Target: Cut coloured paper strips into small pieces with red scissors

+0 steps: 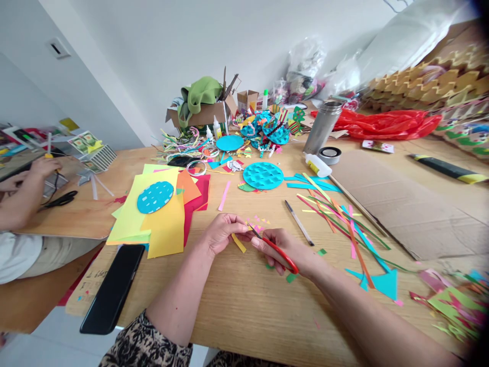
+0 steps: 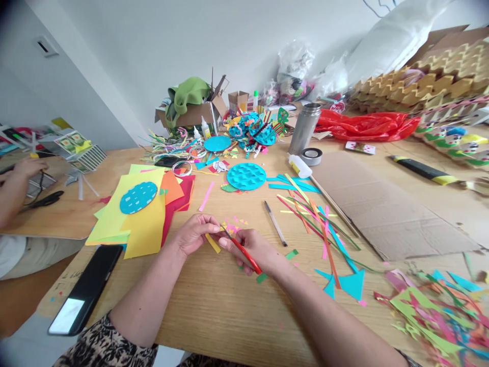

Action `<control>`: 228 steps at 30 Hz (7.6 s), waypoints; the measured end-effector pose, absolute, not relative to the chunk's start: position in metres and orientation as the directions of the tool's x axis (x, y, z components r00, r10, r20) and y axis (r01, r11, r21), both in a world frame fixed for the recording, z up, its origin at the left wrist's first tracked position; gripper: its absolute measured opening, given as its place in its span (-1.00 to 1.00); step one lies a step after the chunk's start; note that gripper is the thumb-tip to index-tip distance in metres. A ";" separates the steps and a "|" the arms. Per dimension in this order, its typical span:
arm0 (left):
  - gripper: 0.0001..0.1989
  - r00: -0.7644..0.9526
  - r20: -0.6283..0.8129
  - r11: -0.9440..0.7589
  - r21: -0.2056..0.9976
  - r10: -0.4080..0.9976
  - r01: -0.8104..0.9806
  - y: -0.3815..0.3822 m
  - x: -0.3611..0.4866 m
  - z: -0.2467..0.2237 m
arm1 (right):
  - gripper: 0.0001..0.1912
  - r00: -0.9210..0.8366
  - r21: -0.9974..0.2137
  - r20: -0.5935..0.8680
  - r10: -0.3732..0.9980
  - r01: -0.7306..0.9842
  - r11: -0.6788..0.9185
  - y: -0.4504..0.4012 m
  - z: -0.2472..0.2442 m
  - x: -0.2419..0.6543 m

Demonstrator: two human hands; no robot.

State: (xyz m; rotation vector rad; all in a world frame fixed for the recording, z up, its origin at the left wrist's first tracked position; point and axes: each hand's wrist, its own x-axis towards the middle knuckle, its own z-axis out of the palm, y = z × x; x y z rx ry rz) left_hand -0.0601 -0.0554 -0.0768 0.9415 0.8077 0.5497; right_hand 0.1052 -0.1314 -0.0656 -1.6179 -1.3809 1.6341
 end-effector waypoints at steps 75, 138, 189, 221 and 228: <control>-0.85 0.201 -0.321 0.379 0.810 0.925 -0.447 -0.094 -0.018 -0.095 | -0.54 -0.099 -0.916 -0.389 0.916 0.146 -0.373 -0.129 -0.092 0.099; -0.91 0.584 -0.365 0.475 0.879 0.725 -0.041 -0.055 -0.060 -0.078 | -0.52 -0.267 -0.882 -0.439 0.858 0.309 -0.355 -0.131 -0.074 0.108; -0.84 0.271 -0.310 0.399 0.826 0.911 -0.399 -0.081 -0.029 -0.087 | -0.54 -0.104 -0.918 -0.380 0.919 0.165 -0.361 -0.129 -0.081 0.103; -0.84 0.195 -0.325 0.379 0.802 0.925 -0.462 -0.095 -0.018 -0.095 | -0.51 -0.061 -0.928 -0.356 0.932 0.137 -0.346 -0.129 -0.087 0.098; -0.84 0.193 -0.336 0.387 0.792 0.922 -0.472 -0.094 -0.018 -0.094 | -0.51 -0.045 -0.920 -0.375 0.926 0.142 -0.365 -0.128 -0.089 0.098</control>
